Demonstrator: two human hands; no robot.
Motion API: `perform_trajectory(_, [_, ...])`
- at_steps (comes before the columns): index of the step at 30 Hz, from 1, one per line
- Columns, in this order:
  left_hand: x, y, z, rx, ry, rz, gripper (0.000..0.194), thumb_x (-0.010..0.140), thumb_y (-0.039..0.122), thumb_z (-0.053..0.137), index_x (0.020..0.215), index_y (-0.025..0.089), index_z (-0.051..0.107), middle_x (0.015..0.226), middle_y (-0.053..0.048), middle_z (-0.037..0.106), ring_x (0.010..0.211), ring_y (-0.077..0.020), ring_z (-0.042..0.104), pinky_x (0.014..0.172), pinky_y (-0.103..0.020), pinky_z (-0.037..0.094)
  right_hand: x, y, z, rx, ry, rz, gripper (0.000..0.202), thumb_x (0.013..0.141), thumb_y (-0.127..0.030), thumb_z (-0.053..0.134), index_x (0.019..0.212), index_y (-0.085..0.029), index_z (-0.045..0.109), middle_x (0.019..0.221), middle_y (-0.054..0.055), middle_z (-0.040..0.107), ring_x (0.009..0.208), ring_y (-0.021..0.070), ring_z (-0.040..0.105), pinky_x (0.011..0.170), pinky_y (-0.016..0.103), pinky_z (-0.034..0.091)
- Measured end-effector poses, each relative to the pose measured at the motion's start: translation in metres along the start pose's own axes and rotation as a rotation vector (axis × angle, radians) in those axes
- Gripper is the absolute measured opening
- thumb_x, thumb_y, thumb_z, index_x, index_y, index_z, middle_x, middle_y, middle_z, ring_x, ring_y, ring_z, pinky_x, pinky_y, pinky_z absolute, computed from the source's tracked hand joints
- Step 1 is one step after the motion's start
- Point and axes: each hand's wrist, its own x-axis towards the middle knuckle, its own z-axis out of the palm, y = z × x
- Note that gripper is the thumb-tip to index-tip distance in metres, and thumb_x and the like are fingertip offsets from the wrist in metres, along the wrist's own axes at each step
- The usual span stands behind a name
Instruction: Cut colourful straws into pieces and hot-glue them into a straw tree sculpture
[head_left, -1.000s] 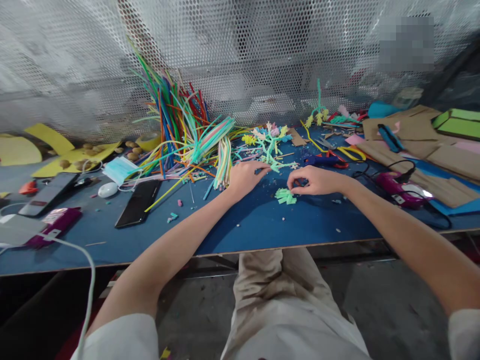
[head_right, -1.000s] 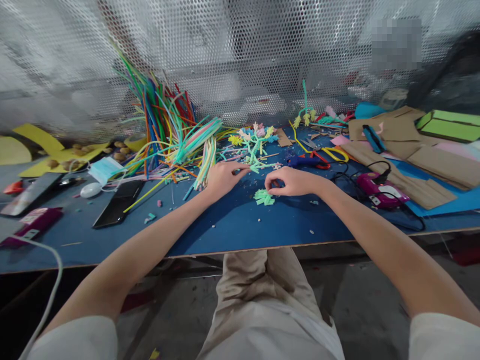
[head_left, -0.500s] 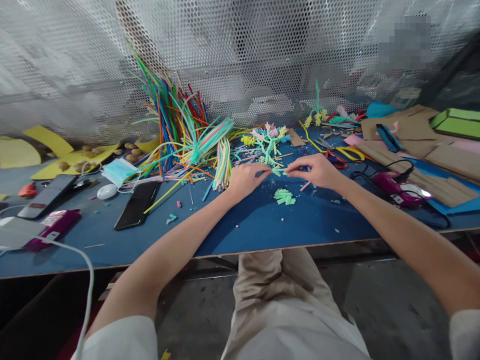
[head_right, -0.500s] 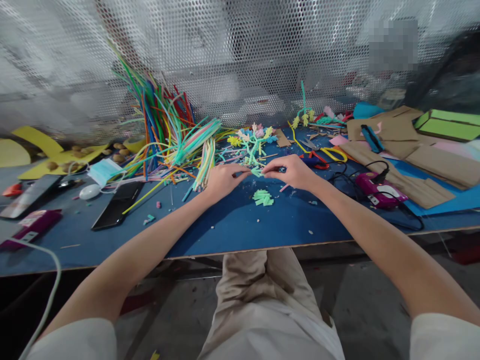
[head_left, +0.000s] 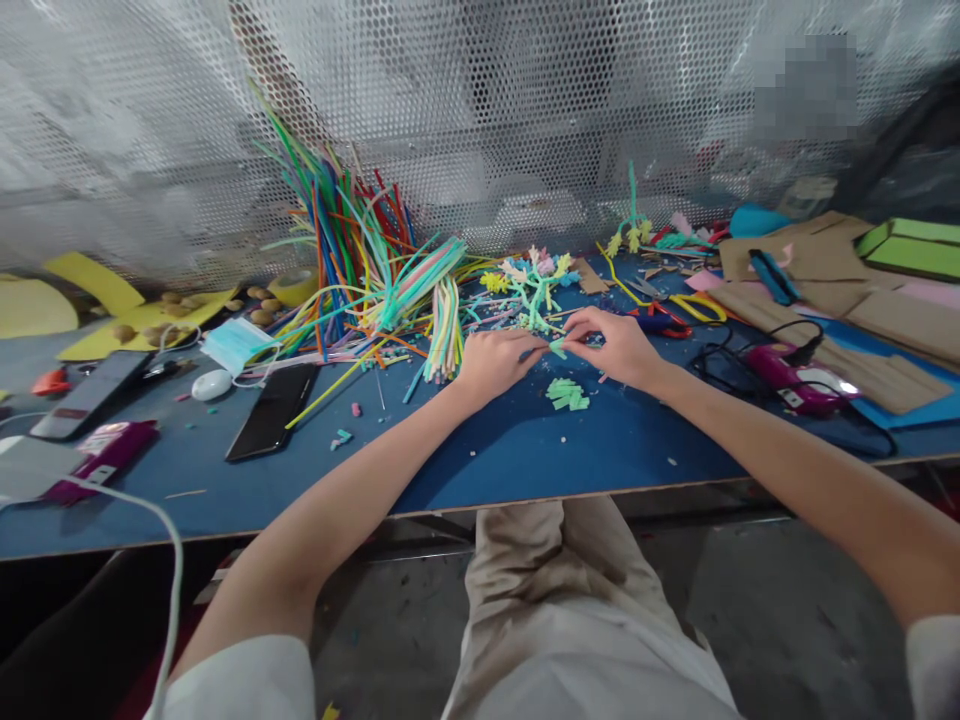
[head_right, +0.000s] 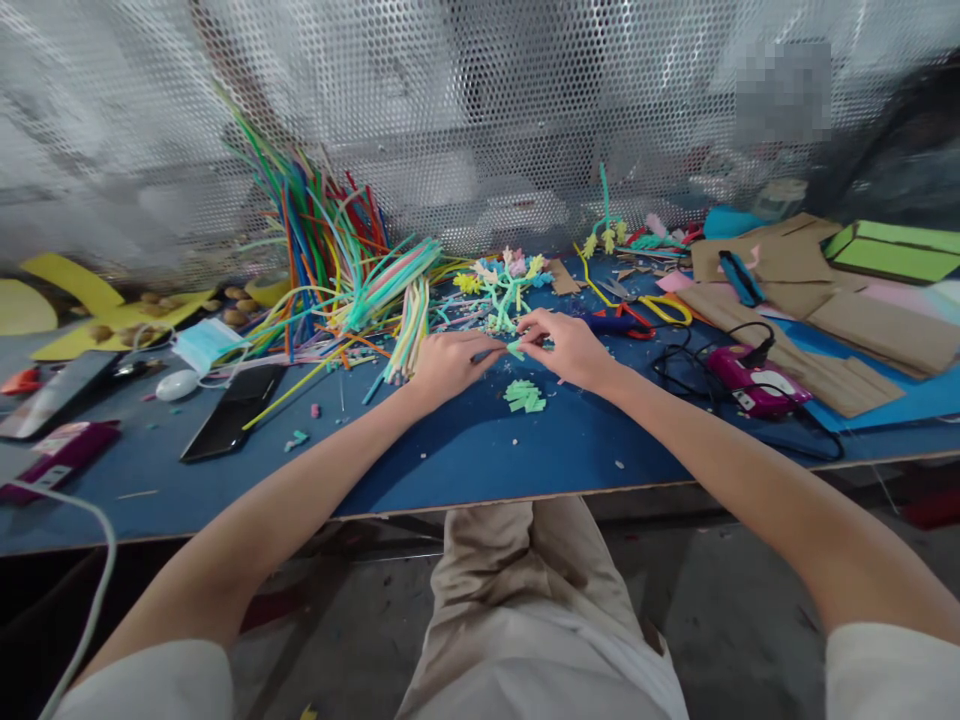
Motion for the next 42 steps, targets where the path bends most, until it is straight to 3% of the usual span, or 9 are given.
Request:
perform_trajectory(10, [-0.001,-0.001,0.003,-0.008,0.109,0.069,0.026,0.105,0.042,0.062,0.106,0.027,0.082,0.1,0.0,0.084,0.089,-0.0148,0.079,0.069,-0.026,0.051,0.001,0.003,0.0,-0.019,-0.004,0.032,0.021,0.093,-0.042,0.075,0.102,-0.025,0.066,0.089,0.005,0.08,0.085,0.0265,0.076,0.084,0.043,0.057])
perform_trajectory(18, [-0.001,-0.006,0.006,0.049,0.235,0.205,0.023,0.106,0.039,0.062,0.11,0.028,0.082,0.101,0.0,0.084,0.087,-0.0143,0.079,0.068,-0.027,0.049,0.003,0.005,-0.001,0.085,-0.04,0.107,0.026,0.092,-0.046,0.075,0.1,-0.025,0.061,0.094,0.006,0.08,0.087,0.0264,0.077,0.081,0.041,0.056])
perform_trajectory(24, [-0.002,-0.007,0.004,0.102,0.285,0.265,0.021,0.105,0.036,0.065,0.114,0.029,0.081,0.105,0.0,0.084,0.087,-0.0151,0.078,0.066,-0.029,0.045,0.005,0.001,-0.005,-0.02,-0.041,0.083,0.022,0.093,-0.04,0.072,0.104,-0.025,0.059,0.095,0.004,0.081,0.08,0.0249,0.072,0.092,0.047,0.05])
perform_trajectory(32, [-0.003,-0.01,-0.001,0.097,0.31,0.253,0.019,0.105,0.031,0.065,0.116,0.032,0.081,0.106,0.001,0.084,0.085,-0.014,0.078,0.069,-0.03,0.045,0.003,0.006,-0.017,0.072,-0.195,0.135,0.024,0.101,-0.042,0.06,0.116,-0.024,0.056,0.091,0.004,0.082,0.07,0.0216,0.069,0.066,0.034,0.046])
perform_trajectory(38, [0.001,-0.008,-0.001,0.094,0.36,0.198,0.017,0.101,0.035,0.07,0.113,0.029,0.08,0.102,0.003,0.084,0.088,-0.0139,0.078,0.073,-0.029,0.05,0.003,0.011,-0.017,0.079,-0.075,0.132,0.027,0.098,-0.047,0.066,0.112,-0.024,0.061,0.095,0.006,0.083,0.088,0.0266,0.076,0.076,0.037,0.052])
perform_trajectory(42, [0.001,-0.008,0.0,0.075,0.321,0.146,0.019,0.101,0.039,0.07,0.112,0.029,0.081,0.103,0.001,0.084,0.09,-0.0156,0.08,0.076,-0.03,0.052,0.002,0.011,-0.016,0.065,-0.027,0.138,0.03,0.096,-0.049,0.07,0.11,-0.024,0.063,0.096,0.006,0.083,0.091,0.0284,0.077,0.08,0.039,0.054])
